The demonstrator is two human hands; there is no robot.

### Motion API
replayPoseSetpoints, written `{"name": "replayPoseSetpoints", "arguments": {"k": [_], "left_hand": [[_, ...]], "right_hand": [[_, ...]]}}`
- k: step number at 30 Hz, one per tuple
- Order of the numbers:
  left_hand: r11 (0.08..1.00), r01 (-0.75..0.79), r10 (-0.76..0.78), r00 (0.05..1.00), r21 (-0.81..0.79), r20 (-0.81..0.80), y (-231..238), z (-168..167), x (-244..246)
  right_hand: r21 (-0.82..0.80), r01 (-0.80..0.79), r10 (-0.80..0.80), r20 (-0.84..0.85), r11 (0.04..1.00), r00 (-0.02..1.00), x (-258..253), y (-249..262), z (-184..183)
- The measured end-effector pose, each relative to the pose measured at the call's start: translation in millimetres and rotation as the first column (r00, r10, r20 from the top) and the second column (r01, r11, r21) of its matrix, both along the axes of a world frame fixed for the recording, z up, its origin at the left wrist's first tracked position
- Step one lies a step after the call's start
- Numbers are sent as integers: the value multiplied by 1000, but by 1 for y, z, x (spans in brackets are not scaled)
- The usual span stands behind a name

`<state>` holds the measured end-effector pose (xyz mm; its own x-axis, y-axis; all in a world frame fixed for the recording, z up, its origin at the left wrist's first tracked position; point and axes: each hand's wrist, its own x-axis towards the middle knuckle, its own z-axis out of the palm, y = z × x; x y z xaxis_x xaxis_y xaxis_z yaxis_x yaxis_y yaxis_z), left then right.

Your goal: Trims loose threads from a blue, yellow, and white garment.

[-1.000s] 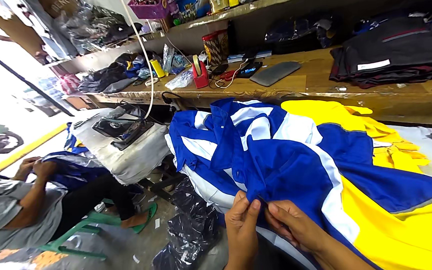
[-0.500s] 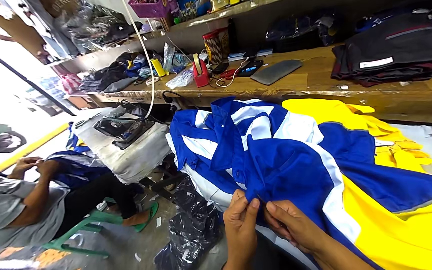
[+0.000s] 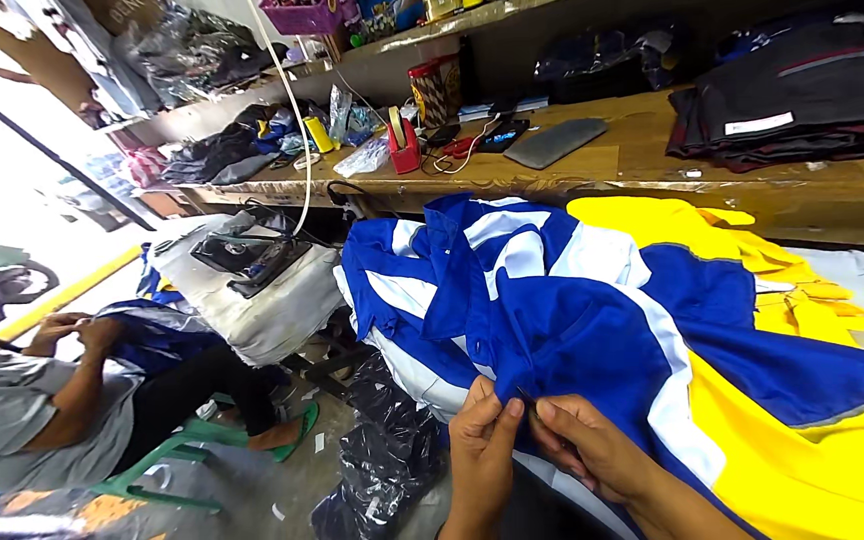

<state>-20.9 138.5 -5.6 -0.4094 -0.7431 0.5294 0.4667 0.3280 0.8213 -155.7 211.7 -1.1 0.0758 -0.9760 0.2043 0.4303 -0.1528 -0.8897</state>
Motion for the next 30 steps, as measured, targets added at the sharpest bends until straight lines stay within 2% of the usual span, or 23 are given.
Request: {"name": "replayPoseSetpoints", "arguments": {"k": [7,11,13,16,17,19,21,23,25,27,30], "left_hand": [[997,45,-44,999,-63,14,-4,-1,2],[998,40,-41,999,-46,-25,-4,-9,-1],[1000,25,-25,999,4,-47,-1,-9,-4],[996,-27,29,999,79,-23,-1,0,0],[993,-48,50,999,109,-18,-1,4,3],[982,-69,75,997,173,-23,-3,13,6],[970,-56,65,997,235,-31,-5,21,6],[966,-17,24,999,257,-21,-6,27,5],[973,26,-28,1000,229,2,-8,31,4],[982,47,-53,998,185,30,-10,33,4],[970,106,-107,994,217,-8,-7,31,2]], "right_hand": [[35,-74,70,106,997,992,2,1,0],[57,-42,35,128,998,991,10,2,-2],[69,-16,12,59,998,998,6,3,-3],[4,-36,36,-229,999,973,-12,10,0],[-19,2,-8,-348,1000,938,-18,13,5],[-141,199,-244,-535,970,809,-21,16,15],[-278,366,-458,-594,888,661,-18,7,27],[-323,420,-528,-576,848,624,-14,-5,38],[-298,433,-525,-521,851,673,-11,-14,47],[-236,401,-465,-441,885,768,-12,-18,51],[-117,323,-341,-205,939,917,-15,-17,44]]}}
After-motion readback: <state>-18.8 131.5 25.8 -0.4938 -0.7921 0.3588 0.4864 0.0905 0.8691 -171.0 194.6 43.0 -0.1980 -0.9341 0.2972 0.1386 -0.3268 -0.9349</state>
